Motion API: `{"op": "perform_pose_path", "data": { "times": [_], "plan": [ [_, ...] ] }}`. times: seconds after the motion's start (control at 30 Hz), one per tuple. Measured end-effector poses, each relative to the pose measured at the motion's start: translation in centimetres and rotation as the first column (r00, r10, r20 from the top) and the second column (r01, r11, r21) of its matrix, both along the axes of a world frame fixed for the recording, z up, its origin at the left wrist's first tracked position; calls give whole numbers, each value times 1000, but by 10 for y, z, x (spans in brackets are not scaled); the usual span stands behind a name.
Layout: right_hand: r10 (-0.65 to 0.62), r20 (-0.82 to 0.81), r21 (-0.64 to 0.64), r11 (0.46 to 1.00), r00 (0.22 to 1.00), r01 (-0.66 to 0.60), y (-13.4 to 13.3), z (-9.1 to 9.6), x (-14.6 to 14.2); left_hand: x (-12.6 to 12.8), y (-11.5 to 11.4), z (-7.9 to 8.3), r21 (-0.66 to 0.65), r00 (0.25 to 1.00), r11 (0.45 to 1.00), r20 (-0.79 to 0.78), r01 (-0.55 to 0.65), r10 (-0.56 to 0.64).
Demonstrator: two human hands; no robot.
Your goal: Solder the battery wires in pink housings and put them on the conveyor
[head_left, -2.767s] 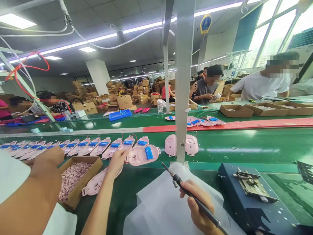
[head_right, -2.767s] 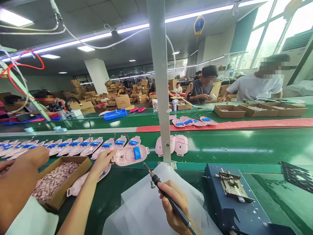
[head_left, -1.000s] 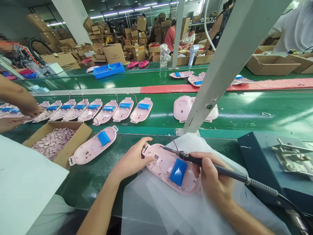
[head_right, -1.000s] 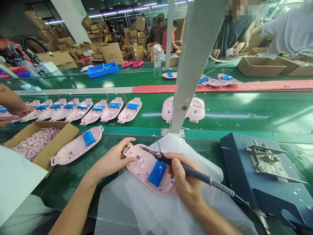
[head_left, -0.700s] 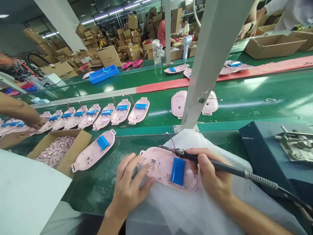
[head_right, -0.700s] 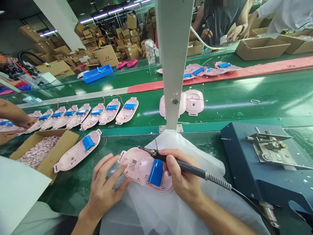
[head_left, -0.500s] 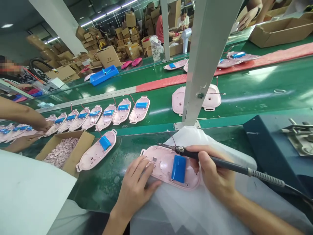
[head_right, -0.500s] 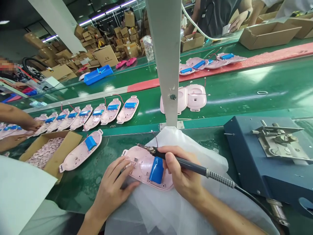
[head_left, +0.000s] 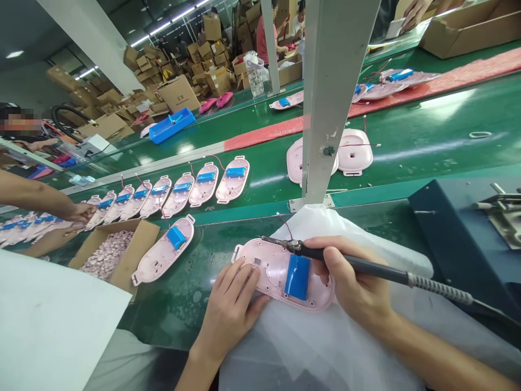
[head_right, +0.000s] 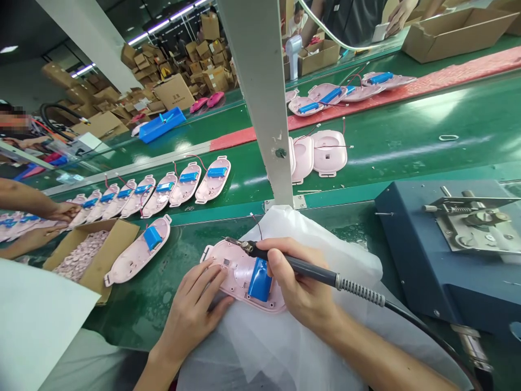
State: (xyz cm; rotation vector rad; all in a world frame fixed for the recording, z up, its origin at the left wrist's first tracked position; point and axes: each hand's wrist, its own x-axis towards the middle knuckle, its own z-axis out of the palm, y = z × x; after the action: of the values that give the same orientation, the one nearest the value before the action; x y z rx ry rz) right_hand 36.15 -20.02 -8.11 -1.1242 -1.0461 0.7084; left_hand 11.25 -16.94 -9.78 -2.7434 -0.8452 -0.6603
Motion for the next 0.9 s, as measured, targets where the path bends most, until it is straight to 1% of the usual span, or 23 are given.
{"op": "perform_pose_path", "data": {
  "times": [0.23, 0.47, 0.63, 0.8, 0.9],
  "plan": [
    [1, 37, 3, 1000, 999, -1, 0, -1, 0, 2, -1, 1, -13, 1000, 1000, -6, -26, 26],
    [25, 40, 46, 999, 999, -27, -2, -5, 0, 2, -1, 1, -41, 999, 999, -32, -10, 9],
    [26, 50, 38, 999, 998, -28, -1, -4, 0, 4, 0, 2, -46, 1000, 999, -23, -11, 10],
    [30, 51, 52, 998, 998, -33, 1, -1, 0, 3, 2, 4, -109, 1000, 994, -12, -5, 3],
    [32, 50, 58, 998, 998, -34, 1, -1, 0, 4, 4, 5, -119, 1000, 993, -22, 0, -3]
  ]
}}
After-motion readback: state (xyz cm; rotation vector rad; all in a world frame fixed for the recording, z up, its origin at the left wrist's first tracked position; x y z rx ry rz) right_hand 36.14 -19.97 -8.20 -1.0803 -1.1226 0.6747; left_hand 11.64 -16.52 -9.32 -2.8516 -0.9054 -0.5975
